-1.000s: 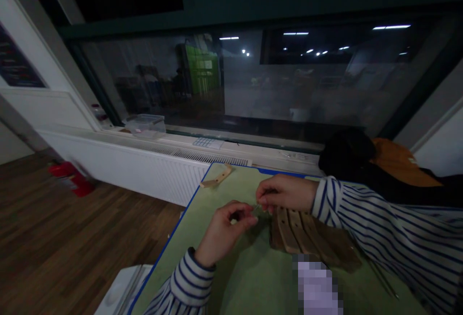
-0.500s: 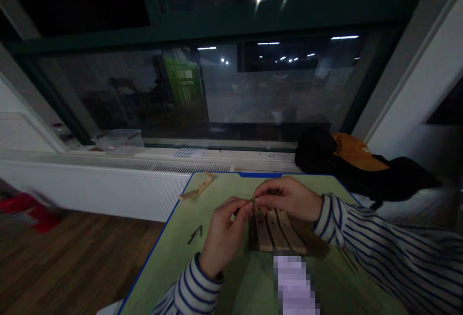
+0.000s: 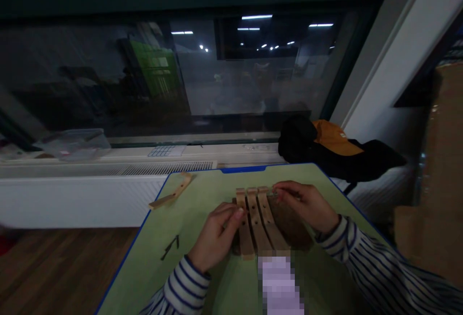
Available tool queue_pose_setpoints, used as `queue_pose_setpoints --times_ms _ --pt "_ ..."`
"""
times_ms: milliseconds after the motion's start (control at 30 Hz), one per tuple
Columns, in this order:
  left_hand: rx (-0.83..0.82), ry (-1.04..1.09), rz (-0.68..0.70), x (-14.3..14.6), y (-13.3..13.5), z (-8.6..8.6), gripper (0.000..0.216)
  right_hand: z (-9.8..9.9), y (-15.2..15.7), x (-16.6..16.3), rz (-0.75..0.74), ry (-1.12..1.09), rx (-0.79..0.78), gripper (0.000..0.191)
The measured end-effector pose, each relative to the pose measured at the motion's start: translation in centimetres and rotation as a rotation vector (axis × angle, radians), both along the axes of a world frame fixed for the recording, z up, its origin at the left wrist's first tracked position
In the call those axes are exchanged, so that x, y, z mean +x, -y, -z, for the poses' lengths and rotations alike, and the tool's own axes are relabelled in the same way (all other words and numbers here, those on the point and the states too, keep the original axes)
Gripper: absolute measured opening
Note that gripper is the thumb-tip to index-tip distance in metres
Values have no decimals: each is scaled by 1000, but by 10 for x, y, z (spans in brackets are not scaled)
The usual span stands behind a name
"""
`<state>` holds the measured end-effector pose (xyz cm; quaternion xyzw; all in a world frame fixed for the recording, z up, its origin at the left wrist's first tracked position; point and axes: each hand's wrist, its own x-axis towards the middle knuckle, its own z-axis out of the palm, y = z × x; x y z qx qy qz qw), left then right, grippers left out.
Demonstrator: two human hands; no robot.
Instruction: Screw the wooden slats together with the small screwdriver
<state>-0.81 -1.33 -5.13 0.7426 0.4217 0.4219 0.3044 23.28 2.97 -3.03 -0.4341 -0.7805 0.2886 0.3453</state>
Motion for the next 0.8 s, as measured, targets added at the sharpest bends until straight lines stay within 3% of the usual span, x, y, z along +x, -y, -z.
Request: queue_pose_setpoints --times_ms 133,367,667,800 --pt "51 -79 200 -1 -2 5 33 19 3 5 51 73 60 25" --pt "140 -172 409 5 -8 2 38 34 14 1 99 149 188 23" --pt "57 -177 565 13 -21 -14 42 21 12 -3 64 226 252 26" --pt "12 -143 511 16 -21 -20 38 15 11 -6 2 243 264 26"
